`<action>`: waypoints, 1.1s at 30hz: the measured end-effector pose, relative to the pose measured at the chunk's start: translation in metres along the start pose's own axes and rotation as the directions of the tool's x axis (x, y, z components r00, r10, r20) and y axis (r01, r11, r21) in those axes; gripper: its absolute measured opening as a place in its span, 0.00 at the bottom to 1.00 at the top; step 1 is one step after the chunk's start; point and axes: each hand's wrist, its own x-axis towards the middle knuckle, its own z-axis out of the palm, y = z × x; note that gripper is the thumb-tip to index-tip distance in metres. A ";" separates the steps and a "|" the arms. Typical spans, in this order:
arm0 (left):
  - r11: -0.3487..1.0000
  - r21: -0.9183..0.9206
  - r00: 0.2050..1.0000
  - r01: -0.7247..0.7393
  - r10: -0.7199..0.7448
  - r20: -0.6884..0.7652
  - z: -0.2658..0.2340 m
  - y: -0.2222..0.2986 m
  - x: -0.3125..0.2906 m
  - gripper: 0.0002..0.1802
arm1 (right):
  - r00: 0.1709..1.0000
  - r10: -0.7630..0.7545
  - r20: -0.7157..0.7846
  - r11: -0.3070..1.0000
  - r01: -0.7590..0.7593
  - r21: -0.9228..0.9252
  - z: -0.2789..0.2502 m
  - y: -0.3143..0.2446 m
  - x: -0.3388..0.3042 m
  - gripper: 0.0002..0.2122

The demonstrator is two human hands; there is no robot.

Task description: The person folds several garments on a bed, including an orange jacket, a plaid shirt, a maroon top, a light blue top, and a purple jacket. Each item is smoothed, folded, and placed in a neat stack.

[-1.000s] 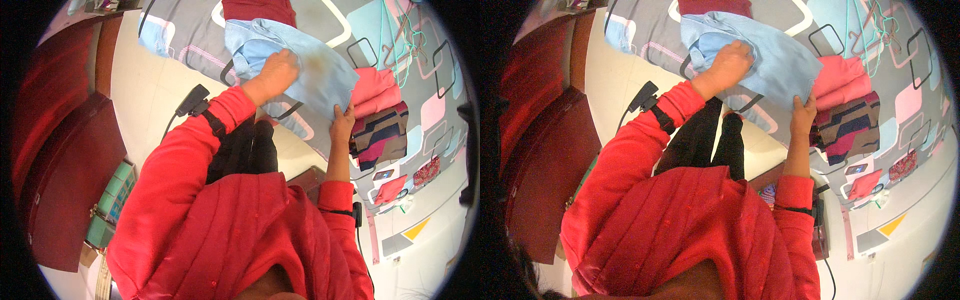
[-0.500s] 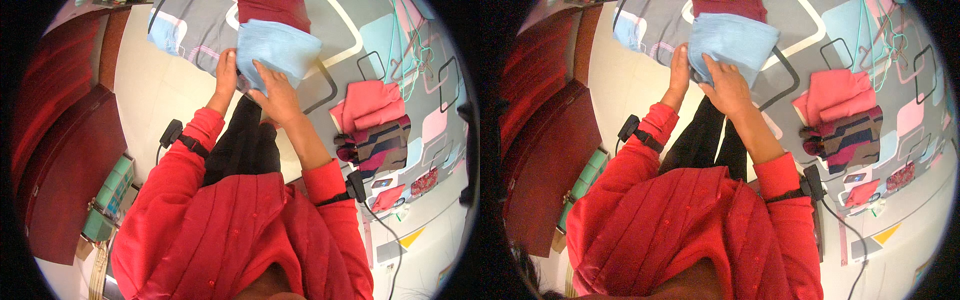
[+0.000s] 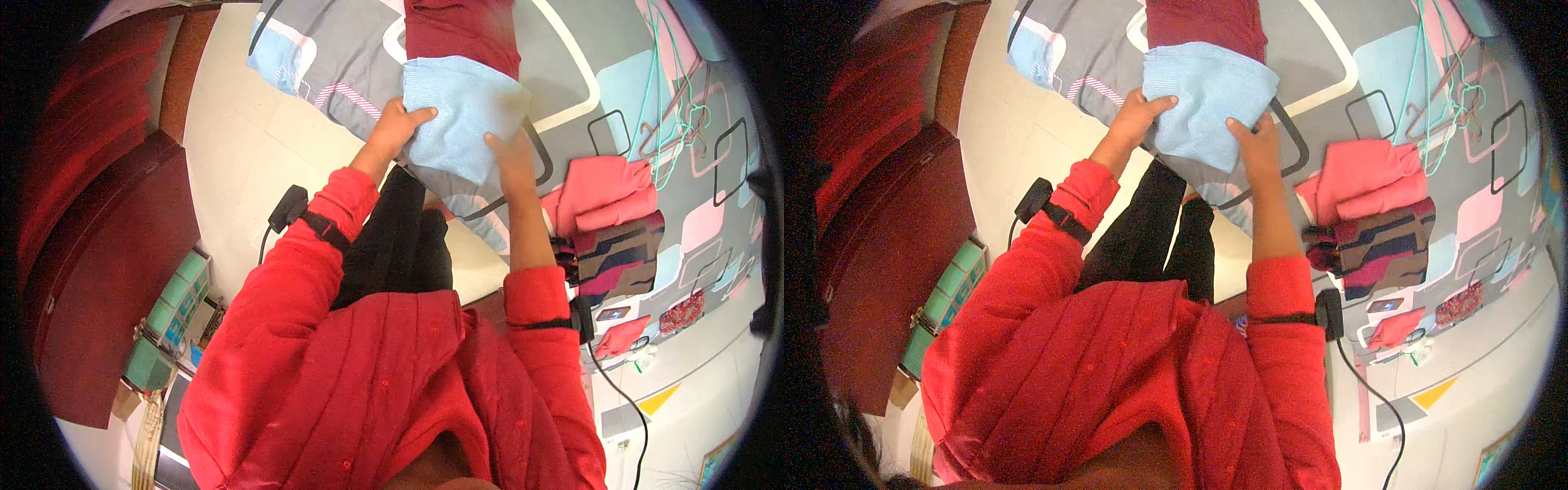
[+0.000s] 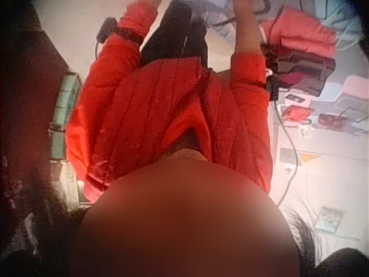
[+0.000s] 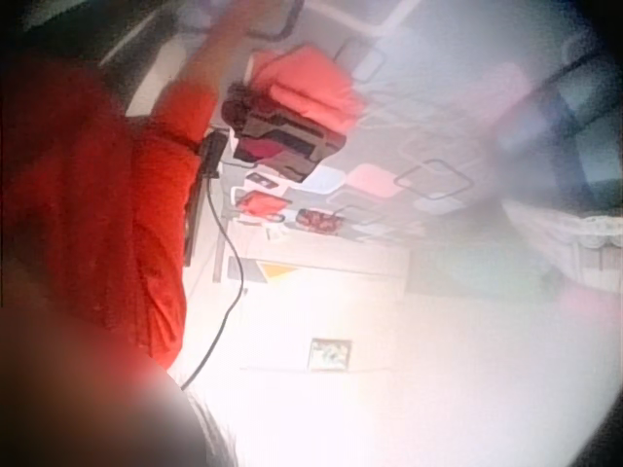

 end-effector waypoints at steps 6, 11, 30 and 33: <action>0.979 0.117 0.955 -0.166 0.131 0.265 0.039 0.000 -0.022 0.18 | 0.976 0.197 -0.098 0.963 -0.174 0.205 -0.084 -0.007 -0.048 0.22; 0.931 0.296 0.951 -0.215 0.269 -0.153 0.035 -0.015 0.007 0.27 | 0.948 0.197 -0.249 0.906 -0.274 -0.323 -0.124 0.025 -0.044 0.21; 0.862 -0.436 0.966 -0.260 0.227 -0.126 0.023 0.094 0.105 0.09 | 0.879 -0.471 0.070 0.310 0.240 -0.920 0.045 -0.029 0.082 0.22; 0.803 -0.503 0.945 -0.320 0.311 -0.105 0.011 0.111 0.106 0.07 | 0.891 -0.432 0.141 0.364 0.316 -0.876 0.032 -0.052 0.104 0.21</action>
